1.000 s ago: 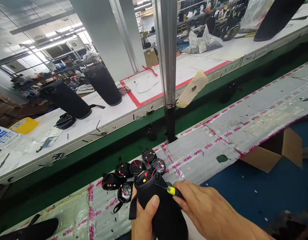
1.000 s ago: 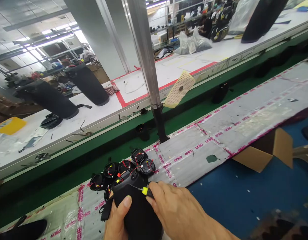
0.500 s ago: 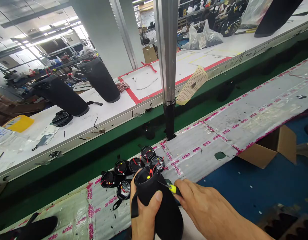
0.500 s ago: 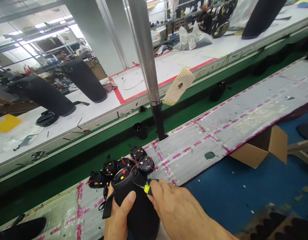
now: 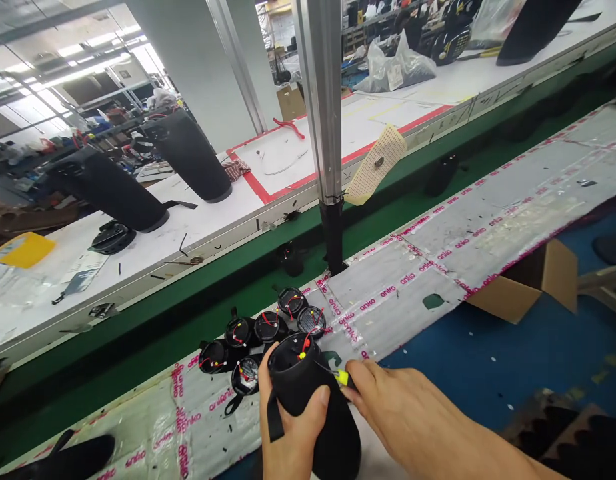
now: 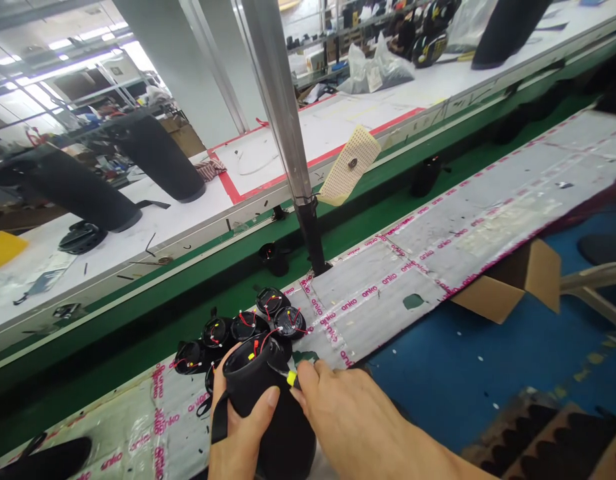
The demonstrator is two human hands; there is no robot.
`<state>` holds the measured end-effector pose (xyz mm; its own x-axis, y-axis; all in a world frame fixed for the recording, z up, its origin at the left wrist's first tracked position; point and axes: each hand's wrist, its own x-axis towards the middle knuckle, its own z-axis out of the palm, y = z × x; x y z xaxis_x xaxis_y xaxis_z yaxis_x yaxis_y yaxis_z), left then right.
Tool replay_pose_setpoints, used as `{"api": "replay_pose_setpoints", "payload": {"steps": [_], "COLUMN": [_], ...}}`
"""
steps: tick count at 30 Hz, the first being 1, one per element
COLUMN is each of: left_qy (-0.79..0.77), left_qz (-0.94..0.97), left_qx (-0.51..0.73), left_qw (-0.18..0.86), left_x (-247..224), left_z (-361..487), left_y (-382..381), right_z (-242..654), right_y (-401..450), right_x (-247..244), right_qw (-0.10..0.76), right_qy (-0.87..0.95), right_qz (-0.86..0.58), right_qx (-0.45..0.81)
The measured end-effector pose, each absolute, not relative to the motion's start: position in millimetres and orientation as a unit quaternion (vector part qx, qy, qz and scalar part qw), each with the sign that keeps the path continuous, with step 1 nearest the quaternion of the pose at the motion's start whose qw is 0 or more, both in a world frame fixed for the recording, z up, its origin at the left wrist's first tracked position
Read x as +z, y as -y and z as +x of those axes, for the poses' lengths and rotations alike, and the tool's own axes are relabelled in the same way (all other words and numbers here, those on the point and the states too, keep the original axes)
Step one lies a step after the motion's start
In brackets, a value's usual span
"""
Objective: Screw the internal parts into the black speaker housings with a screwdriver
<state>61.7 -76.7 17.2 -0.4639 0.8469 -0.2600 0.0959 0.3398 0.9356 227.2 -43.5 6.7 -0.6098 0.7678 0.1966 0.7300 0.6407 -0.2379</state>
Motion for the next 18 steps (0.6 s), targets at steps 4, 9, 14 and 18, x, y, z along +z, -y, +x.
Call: {"api": "replay_pose_setpoints", "payload": {"steps": [4, 9, 14, 18], "left_qy": [-0.677, -0.525, -0.395, -0.406], "left_qz": [0.295, 0.022, 0.042, 0.103], "left_qx": [0.526, 0.553, 0.555, 0.578], "left_qw": [0.422, 0.647, 0.731, 0.7], "left_x": [10.0, -15.9, -19.6, -7.3], "left_z": [55.7, 35.0, 30.8, 41.6], "left_y": [81.7, 101.5, 101.5, 85.7], "right_z": [228.2, 245.1, 248.2, 237.9], "right_y": [49.3, 47.4, 38.8, 41.6], "right_x": [15.3, 31.5, 9.0, -13.8], "right_qw": [0.203, 0.339, 0.221, 0.187], "right_qy": [0.869, 0.733, 0.606, 0.428], "right_qz": [-0.436, -0.486, -0.466, -0.312], "right_qx": [0.12, 0.334, 0.606, 0.827]}}
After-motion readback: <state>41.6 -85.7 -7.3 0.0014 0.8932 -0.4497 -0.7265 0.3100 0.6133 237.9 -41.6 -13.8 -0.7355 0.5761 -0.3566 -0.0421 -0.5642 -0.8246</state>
